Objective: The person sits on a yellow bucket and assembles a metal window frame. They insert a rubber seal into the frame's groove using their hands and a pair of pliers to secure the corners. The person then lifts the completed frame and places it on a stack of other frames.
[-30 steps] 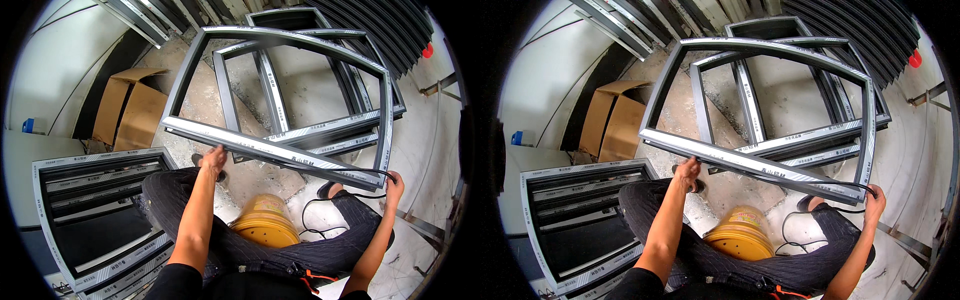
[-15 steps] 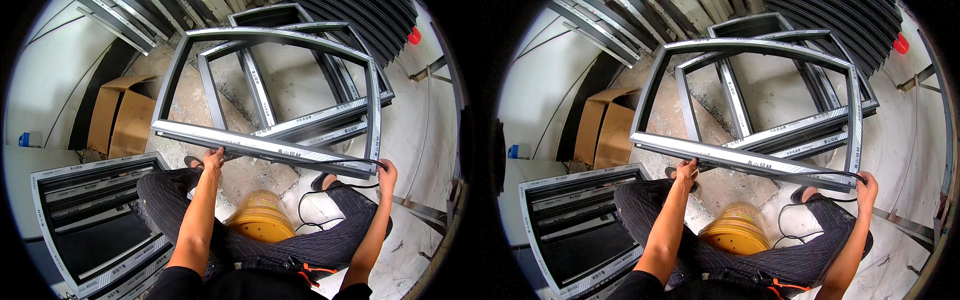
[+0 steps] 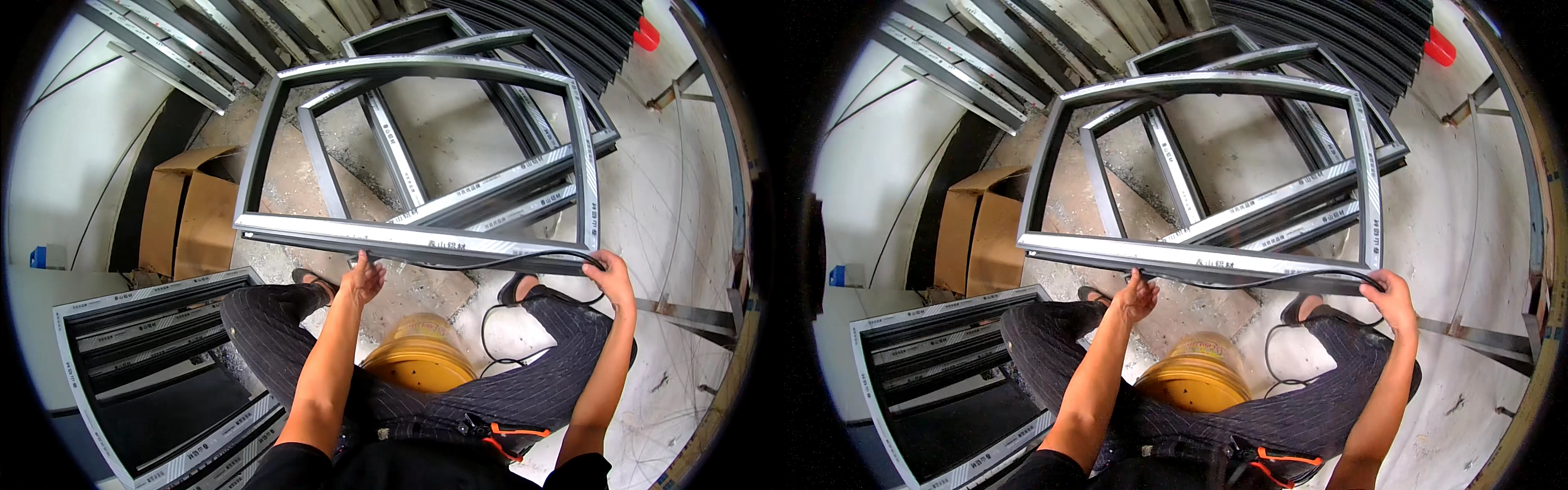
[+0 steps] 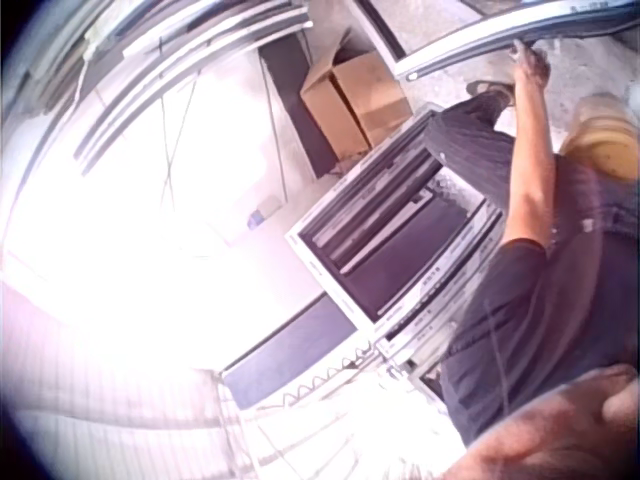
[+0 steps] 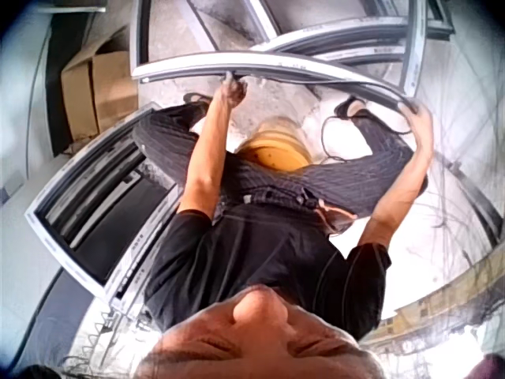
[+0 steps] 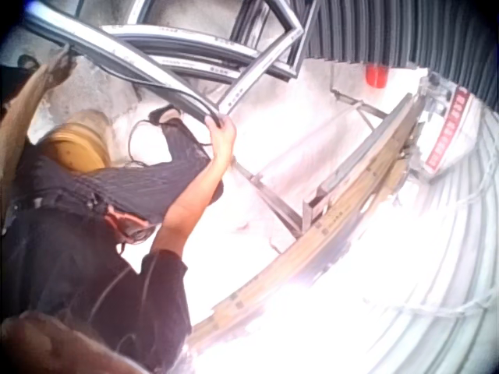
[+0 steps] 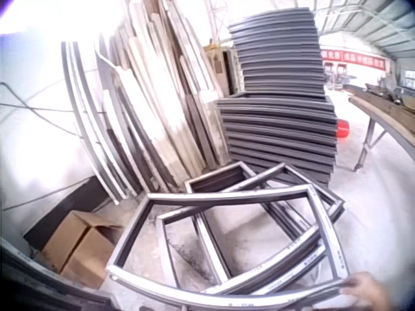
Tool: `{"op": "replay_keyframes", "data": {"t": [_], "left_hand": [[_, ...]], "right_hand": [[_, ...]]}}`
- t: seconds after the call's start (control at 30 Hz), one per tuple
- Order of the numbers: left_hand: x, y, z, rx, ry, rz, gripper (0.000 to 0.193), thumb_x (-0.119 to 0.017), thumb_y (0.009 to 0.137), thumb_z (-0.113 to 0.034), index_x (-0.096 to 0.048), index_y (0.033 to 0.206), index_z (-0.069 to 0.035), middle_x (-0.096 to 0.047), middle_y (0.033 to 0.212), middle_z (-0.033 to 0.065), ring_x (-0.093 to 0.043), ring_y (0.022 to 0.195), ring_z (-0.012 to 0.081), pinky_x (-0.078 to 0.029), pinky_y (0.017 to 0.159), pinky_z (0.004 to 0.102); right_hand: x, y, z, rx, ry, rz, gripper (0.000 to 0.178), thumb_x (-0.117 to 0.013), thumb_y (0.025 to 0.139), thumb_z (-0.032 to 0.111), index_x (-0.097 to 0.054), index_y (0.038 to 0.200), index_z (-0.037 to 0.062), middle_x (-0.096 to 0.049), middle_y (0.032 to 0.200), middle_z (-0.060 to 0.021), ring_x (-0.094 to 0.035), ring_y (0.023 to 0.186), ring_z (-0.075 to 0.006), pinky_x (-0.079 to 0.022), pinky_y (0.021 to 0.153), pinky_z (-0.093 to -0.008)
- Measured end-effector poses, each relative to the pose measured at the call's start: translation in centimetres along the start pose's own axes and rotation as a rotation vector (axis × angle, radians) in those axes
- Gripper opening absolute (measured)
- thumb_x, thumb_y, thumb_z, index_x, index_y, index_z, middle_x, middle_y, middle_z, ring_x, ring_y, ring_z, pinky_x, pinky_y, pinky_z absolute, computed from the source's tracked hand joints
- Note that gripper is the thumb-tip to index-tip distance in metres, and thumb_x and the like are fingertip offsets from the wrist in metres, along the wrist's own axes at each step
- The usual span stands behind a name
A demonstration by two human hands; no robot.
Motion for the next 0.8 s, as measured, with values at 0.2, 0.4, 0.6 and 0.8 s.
{"op": "replay_keyframes", "data": {"t": [0.2, 0.4, 0.6, 0.8], "left_hand": [[-2.9, -0.5, -0.4, -0.237, 0.091, -0.072, 0.027, -0.051, 0.092, -0.029, -0.051, 0.103, -0.004, -0.063, 0.092, 0.0112, -0.061, 0.086, 0.0240, -0.052, 0.072, 0.0346], [-4.8, -2.7, 0.7, -0.262, 0.087, -0.018, 0.022, -0.052, 0.091, -0.023, -0.050, 0.097, -0.002, -0.062, 0.090, 0.0117, -0.060, 0.087, 0.0243, -0.050, 0.078, 0.0372], [-5.1, -2.4, 1.7, -0.281, 0.091, -0.004, 0.018, -0.057, 0.089, -0.021, -0.051, 0.093, -0.005, -0.061, 0.093, 0.0097, -0.059, 0.090, 0.0235, -0.047, 0.082, 0.0395], [-6.4, -2.0, 4.3, -0.167, 0.120, 0.093, 0.022, -0.056, 0.089, -0.024, -0.050, 0.103, -0.009, -0.060, 0.096, 0.0061, -0.057, 0.095, 0.0213, -0.044, 0.088, 0.0422]], "right_hand": [[1.8, -2.6, 1.5, -0.077, 0.379, 0.121, 0.017, -0.066, 0.077, 0.011, -0.057, 0.088, 0.0032, -0.050, 0.064, 0.0033, -0.039, 0.051, -0.0031, -0.029, 0.045, -0.0174], [1.5, -1.5, -1.6, -0.083, 0.038, 0.013, 0.013, -0.066, 0.079, 0.013, -0.058, 0.081, 0.0020, -0.052, 0.062, 0.0020, -0.044, 0.052, -0.0046, -0.033, 0.045, -0.0188], [1.3, -1.3, -2.5, -0.025, -0.054, 0.005, 0.015, -0.065, 0.079, 0.012, -0.060, 0.078, -0.0018, -0.054, 0.062, -0.0002, -0.048, 0.055, -0.0079, -0.038, 0.049, -0.0236], [0.8, -1.2, -3.7, 0.051, -0.153, 0.000, 0.017, -0.065, 0.078, 0.014, -0.060, 0.077, -0.0023, -0.055, 0.060, -0.0031, -0.050, 0.054, -0.0101, -0.040, 0.050, -0.0266]]}}
Point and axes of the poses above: each hand's wrist, its own y-axis towards the middle knuckle, its own x-axis out of the back of the hand, z = x × y, the point moved 1 cm from there along y, towards the middle knuckle
